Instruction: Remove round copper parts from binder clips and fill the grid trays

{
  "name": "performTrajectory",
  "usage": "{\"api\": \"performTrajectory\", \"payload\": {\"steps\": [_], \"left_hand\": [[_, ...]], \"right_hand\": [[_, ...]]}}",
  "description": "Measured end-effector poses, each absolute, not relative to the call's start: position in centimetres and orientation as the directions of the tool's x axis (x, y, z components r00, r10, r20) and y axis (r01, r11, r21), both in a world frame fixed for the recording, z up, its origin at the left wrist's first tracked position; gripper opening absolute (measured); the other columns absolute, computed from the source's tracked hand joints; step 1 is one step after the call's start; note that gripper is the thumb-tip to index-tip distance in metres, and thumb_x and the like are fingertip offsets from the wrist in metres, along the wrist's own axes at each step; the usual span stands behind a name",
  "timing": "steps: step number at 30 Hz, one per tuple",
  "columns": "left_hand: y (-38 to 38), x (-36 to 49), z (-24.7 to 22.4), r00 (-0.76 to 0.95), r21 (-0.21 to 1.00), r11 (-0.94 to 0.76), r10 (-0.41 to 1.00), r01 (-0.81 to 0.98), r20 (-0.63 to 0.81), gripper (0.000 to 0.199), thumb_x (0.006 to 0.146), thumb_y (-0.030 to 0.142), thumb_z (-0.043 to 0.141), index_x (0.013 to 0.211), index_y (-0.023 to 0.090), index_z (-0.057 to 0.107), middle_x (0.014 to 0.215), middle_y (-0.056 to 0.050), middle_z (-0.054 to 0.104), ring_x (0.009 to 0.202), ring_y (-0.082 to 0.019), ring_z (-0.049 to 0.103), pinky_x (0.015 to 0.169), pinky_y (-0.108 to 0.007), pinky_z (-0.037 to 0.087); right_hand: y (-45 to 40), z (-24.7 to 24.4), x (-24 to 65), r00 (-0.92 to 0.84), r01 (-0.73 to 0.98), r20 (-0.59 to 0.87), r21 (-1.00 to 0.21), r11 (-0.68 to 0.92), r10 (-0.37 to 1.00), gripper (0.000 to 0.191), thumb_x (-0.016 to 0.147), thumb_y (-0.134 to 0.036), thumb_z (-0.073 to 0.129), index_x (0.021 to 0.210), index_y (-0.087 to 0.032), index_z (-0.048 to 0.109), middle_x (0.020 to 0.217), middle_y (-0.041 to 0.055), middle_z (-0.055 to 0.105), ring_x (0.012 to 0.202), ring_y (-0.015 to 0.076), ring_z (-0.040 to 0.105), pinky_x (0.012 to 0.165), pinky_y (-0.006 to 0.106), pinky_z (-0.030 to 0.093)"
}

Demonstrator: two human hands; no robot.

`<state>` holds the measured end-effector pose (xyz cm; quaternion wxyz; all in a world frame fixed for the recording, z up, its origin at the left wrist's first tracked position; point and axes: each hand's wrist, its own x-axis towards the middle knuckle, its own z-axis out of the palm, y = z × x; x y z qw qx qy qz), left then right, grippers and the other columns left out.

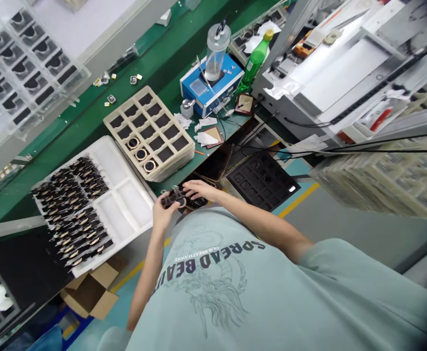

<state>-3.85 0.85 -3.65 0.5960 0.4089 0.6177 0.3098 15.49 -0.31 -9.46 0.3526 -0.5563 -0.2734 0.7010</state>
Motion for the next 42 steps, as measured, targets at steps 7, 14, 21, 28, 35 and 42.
{"api": "performTrajectory", "payload": {"steps": [7,14,21,28,35,42], "left_hand": [[-0.7,-0.3,-3.8,0.269,0.854,0.420,0.823,0.305,-0.501,0.062,0.048,0.009,0.090,0.108,0.019,0.074,0.111,-0.012,0.072,0.100,-0.028,0.067,0.098,-0.044,0.050],[-0.4,0.5,-3.8,0.487,0.839,0.495,0.689,0.225,-0.537,0.072,0.051,0.013,0.089,0.121,0.018,0.070,0.099,-0.008,0.072,0.080,-0.021,0.066,0.072,-0.036,0.058],[-1.2,0.7,-3.2,0.559,0.732,0.659,0.546,0.173,-0.624,0.063,0.050,0.014,0.091,0.110,0.015,0.072,0.086,-0.007,0.071,0.071,-0.020,0.067,0.058,-0.032,0.057],[0.4,-6.0,-3.3,0.170,0.707,0.702,0.710,-0.085,-0.684,0.067,0.049,0.014,0.094,0.112,0.014,0.072,0.087,-0.008,0.071,0.066,-0.018,0.069,0.058,-0.029,0.060],[2.5,-8.6,-2.9,0.000,0.752,0.614,0.775,-0.242,-0.632,0.051,0.057,0.016,0.093,0.103,0.013,0.072,0.083,-0.006,0.068,0.066,-0.015,0.069,0.059,-0.024,0.060],[5.8,-4.2,-1.3,0.139,0.825,0.547,0.836,-0.141,-0.531,0.051,0.060,0.020,0.091,0.106,0.012,0.073,0.090,-0.009,0.069,0.072,-0.019,0.070,0.065,-0.032,0.061]], "right_hand": [[-3.8,-6.7,17.5,0.143,-0.162,-0.411,-0.907,-0.388,0.900,0.042,0.077,-0.055,0.073,0.082,-0.014,0.074,0.082,0.0074,0.074,0.079,0.0196,0.066,0.078,0.032,0.054],[-3.3,-4.9,19.1,-0.140,-0.149,-0.471,-0.859,-0.489,0.871,0.049,0.078,-0.057,0.072,0.106,-0.018,0.073,0.087,0.0036,0.072,0.075,0.0162,0.063,0.061,0.025,0.050],[-2.8,-3.7,19.3,-0.105,0.110,-0.380,-0.923,-0.369,0.919,0.050,0.078,-0.064,0.068,0.078,-0.015,0.076,0.068,0.0030,0.065,0.062,0.0145,0.053,0.056,0.026,0.042],[-1.3,-8.6,17.7,0.034,0.158,-0.608,-0.780,-0.605,0.793,0.053,0.077,-0.068,0.065,0.076,-0.015,0.067,0.068,0.0029,0.063,0.062,0.0140,0.054,0.056,0.025,0.044],[1.7,-11.9,15.2,0.107,0.418,-0.594,-0.701,-0.578,0.797,0.041,0.080,-0.043,0.073,0.108,-0.014,0.070,0.117,0.0159,0.070,0.108,0.0245,0.066,0.091,0.033,0.052],[2.3,-2.1,16.4,-0.236,0.364,-0.054,-0.931,0.037,0.970,0.070,0.080,-0.045,0.076,0.142,-0.023,0.054,0.142,0.0126,0.055,0.113,0.0260,0.064,0.087,0.036,0.057]]}}
